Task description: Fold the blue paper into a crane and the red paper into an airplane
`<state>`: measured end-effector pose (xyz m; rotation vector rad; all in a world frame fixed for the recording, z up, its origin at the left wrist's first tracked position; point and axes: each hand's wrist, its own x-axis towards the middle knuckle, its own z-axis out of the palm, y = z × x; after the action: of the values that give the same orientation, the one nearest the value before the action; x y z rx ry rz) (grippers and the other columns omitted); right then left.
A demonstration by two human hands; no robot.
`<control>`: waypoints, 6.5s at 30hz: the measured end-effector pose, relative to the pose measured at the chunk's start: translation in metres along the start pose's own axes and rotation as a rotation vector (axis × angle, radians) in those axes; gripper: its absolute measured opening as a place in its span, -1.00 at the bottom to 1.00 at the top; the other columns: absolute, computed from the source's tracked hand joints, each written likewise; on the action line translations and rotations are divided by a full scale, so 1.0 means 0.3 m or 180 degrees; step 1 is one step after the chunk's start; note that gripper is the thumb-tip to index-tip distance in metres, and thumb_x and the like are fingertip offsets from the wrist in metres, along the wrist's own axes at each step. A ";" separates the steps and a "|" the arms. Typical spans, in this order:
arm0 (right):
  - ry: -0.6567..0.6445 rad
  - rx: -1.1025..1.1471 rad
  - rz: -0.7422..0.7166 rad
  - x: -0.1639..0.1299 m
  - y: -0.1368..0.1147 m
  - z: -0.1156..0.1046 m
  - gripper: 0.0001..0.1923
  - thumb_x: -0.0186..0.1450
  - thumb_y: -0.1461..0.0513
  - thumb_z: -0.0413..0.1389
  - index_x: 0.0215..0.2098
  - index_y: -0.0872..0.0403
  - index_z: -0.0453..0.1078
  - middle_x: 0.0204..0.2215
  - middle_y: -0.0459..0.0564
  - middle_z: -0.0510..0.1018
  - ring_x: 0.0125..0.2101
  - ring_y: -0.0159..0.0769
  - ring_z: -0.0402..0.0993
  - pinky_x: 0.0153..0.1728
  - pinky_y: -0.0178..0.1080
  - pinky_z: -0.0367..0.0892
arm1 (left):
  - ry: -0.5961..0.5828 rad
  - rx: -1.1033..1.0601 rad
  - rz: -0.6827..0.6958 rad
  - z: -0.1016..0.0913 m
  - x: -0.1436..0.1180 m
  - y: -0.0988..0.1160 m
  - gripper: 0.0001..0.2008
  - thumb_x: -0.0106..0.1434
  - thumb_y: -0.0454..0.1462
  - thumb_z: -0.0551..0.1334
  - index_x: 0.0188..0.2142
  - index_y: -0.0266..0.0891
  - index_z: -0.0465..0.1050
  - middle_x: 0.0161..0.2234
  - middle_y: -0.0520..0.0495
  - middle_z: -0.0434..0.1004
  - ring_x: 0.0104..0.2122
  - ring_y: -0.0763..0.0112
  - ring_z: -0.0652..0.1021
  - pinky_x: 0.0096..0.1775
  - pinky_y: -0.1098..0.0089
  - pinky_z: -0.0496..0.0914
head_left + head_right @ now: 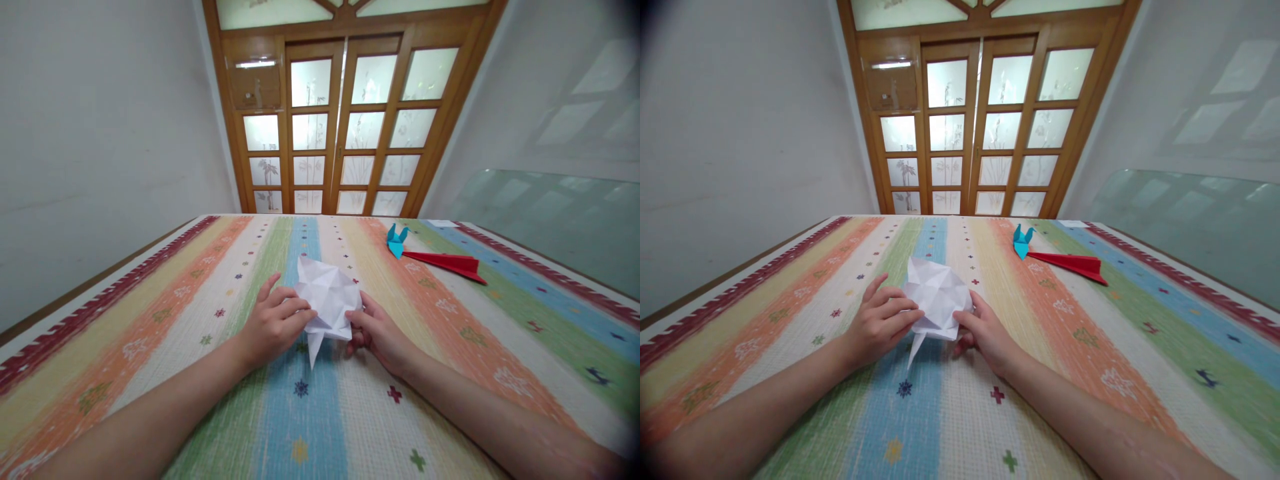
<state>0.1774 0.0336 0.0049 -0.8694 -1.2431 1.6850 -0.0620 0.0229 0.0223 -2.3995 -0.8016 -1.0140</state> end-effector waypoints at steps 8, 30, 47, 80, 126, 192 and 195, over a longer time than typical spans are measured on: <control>0.0066 0.0046 0.0035 0.009 -0.002 -0.007 -0.56 0.24 0.19 0.16 0.07 0.00 0.21 -0.38 -0.11 0.43 -0.62 -0.44 0.34 -0.70 -0.29 0.46 | -0.0145 -0.0186 0.0006 0.002 0.005 0.000 -0.89 0.27 -0.34 0.26 -0.23 -0.12 0.54 -0.28 0.07 0.62 -0.22 0.35 0.48 0.20 0.06 0.15; 0.0394 -0.0961 -0.0273 0.008 0.022 -0.020 -0.66 0.29 0.11 0.13 -0.01 0.00 0.24 -0.36 -0.10 0.45 -0.63 -0.43 0.37 -0.73 -0.36 0.35 | -0.0603 -0.0031 -0.0036 0.015 0.008 -0.002 -0.85 0.35 -0.30 0.16 -0.26 -0.20 0.52 -0.35 -0.08 0.52 -0.28 0.29 0.45 -0.11 0.22 0.33; 0.0744 -0.0505 -0.0485 0.053 0.012 -0.075 -0.60 0.18 0.19 0.23 -0.02 0.01 0.34 -0.14 0.05 0.57 -0.23 -0.17 0.54 -0.30 -0.21 0.46 | 0.0313 -0.0723 -0.1059 0.021 -0.024 -0.017 -0.88 0.32 -0.39 0.15 -0.18 -0.20 0.41 -0.09 -0.16 0.46 -0.08 0.27 0.47 -0.03 0.20 0.41; 0.0724 -0.3956 -0.0962 0.052 -0.013 -0.166 -0.64 0.31 0.09 0.07 0.05 -0.04 0.41 -0.44 -0.06 0.54 -0.42 -0.20 0.45 -0.38 -0.23 0.21 | 0.0535 0.0017 -0.2500 0.080 -0.102 -0.251 -0.72 0.12 -0.46 0.06 -0.27 -0.16 0.45 0.01 -0.15 0.45 0.08 0.07 0.40 0.12 -0.08 0.23; 0.0965 -0.0450 -0.0611 0.113 0.009 -0.201 -0.35 0.10 0.22 0.23 0.15 -0.01 0.21 -0.35 -0.13 0.45 -0.50 -0.38 0.42 -0.55 -0.36 0.26 | -0.0668 -0.2591 -0.3315 0.119 -0.107 -0.252 -0.59 0.18 -0.14 0.26 -0.01 -0.28 0.45 -0.45 0.07 0.29 -0.55 0.52 0.32 -0.50 0.49 0.19; -0.1265 -0.4717 -0.0853 -0.005 -0.005 -0.104 -0.13 0.25 -0.29 -0.04 0.40 -0.12 -0.04 0.40 0.12 -0.12 0.37 0.17 -0.26 0.27 0.26 -0.40 | -0.2642 0.0335 -0.2201 0.304 -0.010 -0.216 -0.34 0.37 0.12 -0.14 0.36 -0.06 -0.02 0.38 -0.27 -0.07 0.35 -0.10 -0.01 0.21 -0.13 -0.06; -0.1265 -0.4726 -0.0880 -0.006 -0.005 -0.103 -0.15 0.27 -0.27 -0.05 0.40 -0.12 -0.05 0.40 0.13 -0.11 0.37 0.17 -0.26 0.26 0.28 -0.40 | -0.2528 0.0445 -0.2349 0.355 0.026 -0.235 -0.34 0.37 0.12 -0.15 0.35 -0.07 0.01 0.37 -0.28 -0.04 0.34 -0.11 0.00 0.20 -0.15 -0.05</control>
<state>0.2059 0.0437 -0.0018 -1.0501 -2.7870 0.4693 -0.0490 0.1384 -0.0308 -2.3874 -2.0463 -0.1229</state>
